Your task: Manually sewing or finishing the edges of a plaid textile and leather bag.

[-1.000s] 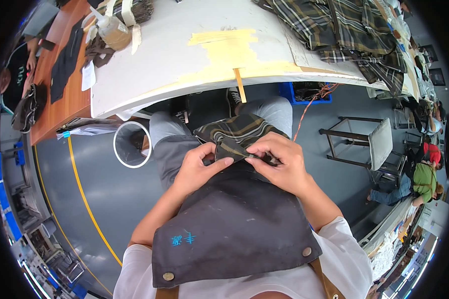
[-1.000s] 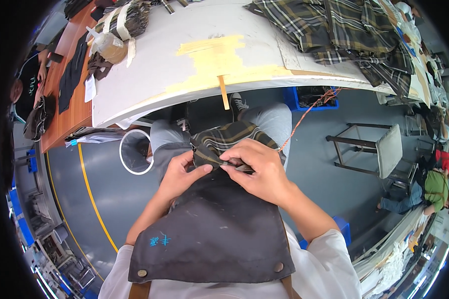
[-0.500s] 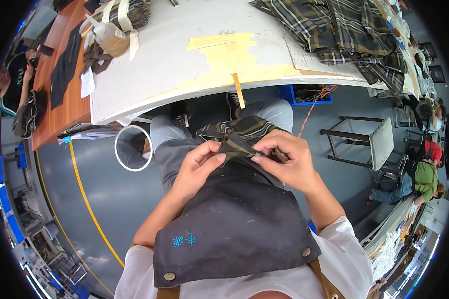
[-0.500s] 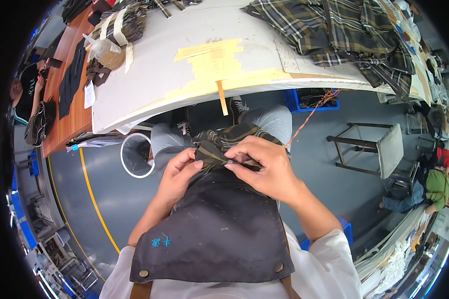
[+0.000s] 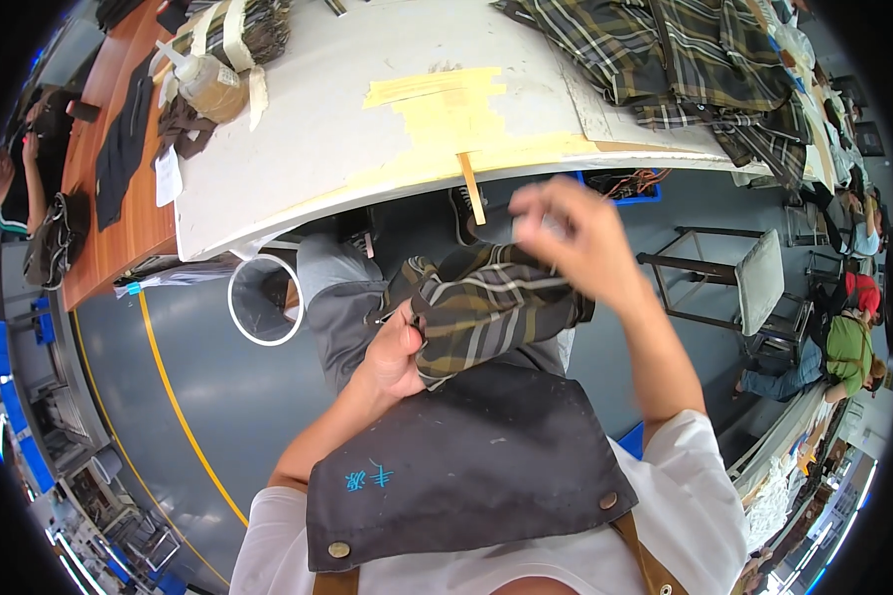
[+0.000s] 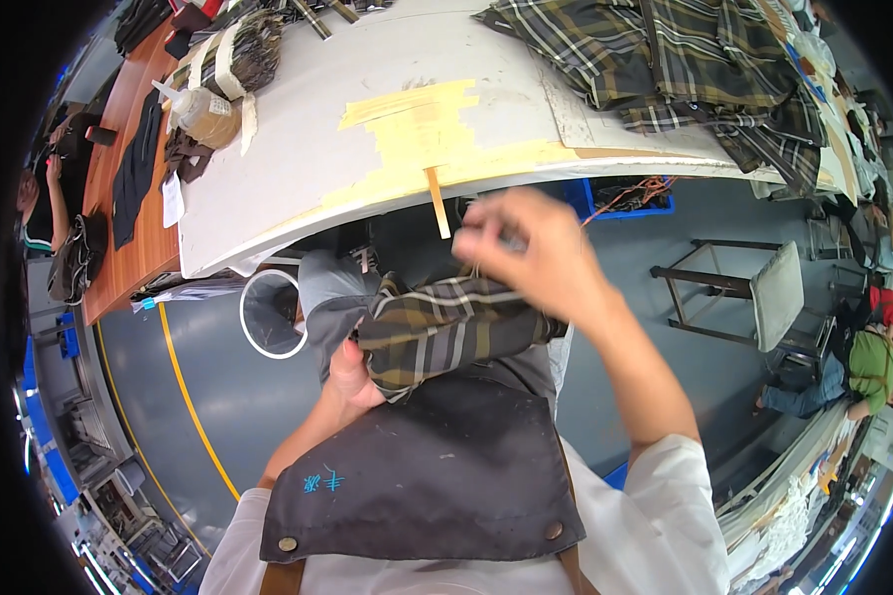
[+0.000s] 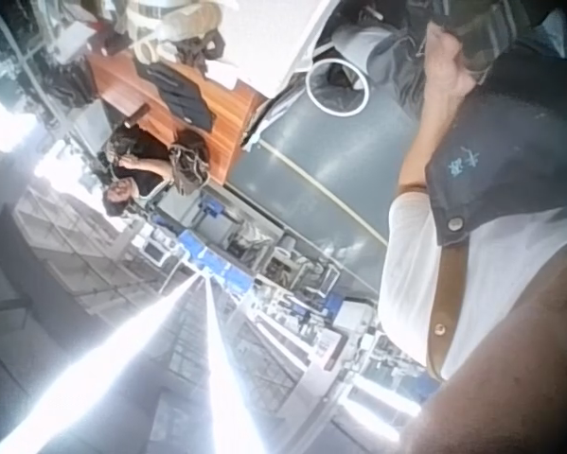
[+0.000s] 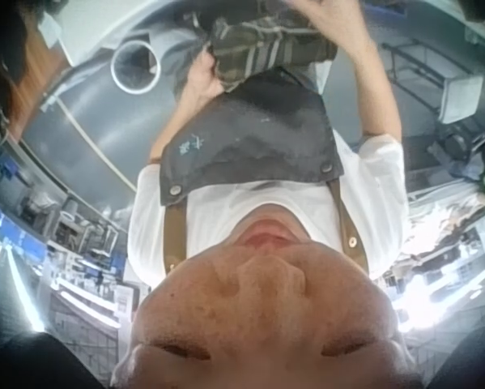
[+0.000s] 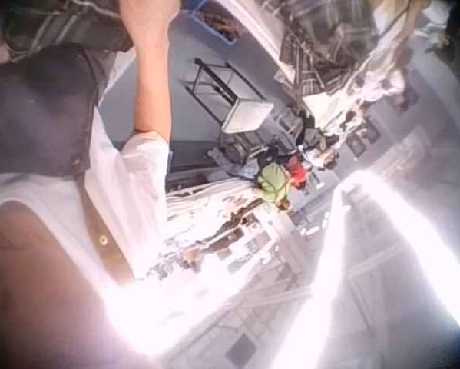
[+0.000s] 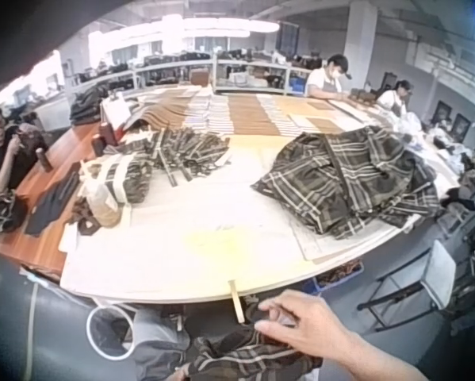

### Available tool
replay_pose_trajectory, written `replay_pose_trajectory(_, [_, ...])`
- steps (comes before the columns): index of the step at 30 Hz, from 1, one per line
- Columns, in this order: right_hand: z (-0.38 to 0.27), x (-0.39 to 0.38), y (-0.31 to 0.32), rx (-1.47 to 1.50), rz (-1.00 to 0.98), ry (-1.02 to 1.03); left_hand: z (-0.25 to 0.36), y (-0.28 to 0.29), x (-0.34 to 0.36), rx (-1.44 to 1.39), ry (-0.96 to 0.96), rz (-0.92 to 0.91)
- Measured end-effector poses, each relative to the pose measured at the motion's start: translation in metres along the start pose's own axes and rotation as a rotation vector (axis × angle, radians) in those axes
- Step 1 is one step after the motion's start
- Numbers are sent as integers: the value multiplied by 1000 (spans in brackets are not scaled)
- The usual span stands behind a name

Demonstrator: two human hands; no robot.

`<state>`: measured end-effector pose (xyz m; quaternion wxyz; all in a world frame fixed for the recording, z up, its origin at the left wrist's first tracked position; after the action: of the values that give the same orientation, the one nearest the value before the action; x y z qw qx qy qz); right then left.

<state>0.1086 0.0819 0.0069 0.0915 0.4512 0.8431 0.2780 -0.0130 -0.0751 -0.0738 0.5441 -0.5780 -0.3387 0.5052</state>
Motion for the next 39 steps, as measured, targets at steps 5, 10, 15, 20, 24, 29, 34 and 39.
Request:
replay_pose_trajectory(5, [14, 56, 20, -755, 355, 452, 9, -14, 15, -110, -47, -84])
replay_pose_trajectory(10, [-65, 20, -15, 279, -67, 473, 18, -20, 18, -19, -165, -5])
replay_pose_trajectory(15, [-58, -2, -49, 387, -114, 457, 16, -37, 17, 4, -120, 4])
replay_pose_trajectory(20, [-53, -9, -44, 364, -229, 302, 6, -24, 16, -104, -46, -39])
replay_pose_trajectory(24, [-51, -11, -57, 716, -330, 45, 7, -34, 16, -15, -89, -45])
replay_pose_trajectory(29, [-56, -20, -58, 1017, -375, -287, 2, -31, 12, -30, -73, -137])
replay_pose_trajectory(34, [-53, -30, -60, 982, -344, -285, -3, -30, 4, 153, -83, -59])
replay_pose_trajectory(39, [-58, -41, -54, 709, -304, 123, -11, -46, 0, 71, -103, 36])
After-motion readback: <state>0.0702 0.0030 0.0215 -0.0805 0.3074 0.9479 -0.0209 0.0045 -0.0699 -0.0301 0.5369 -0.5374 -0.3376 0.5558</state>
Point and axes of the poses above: each hand's wrist, its own x-axis towards the middle knuckle, its own y-axis out of the back of the hand, z = x × y, the point moved 5 cm from there along x, towards the middle knuckle, and after that the axes turned 6 degrees about z, right-handed, at the moved point
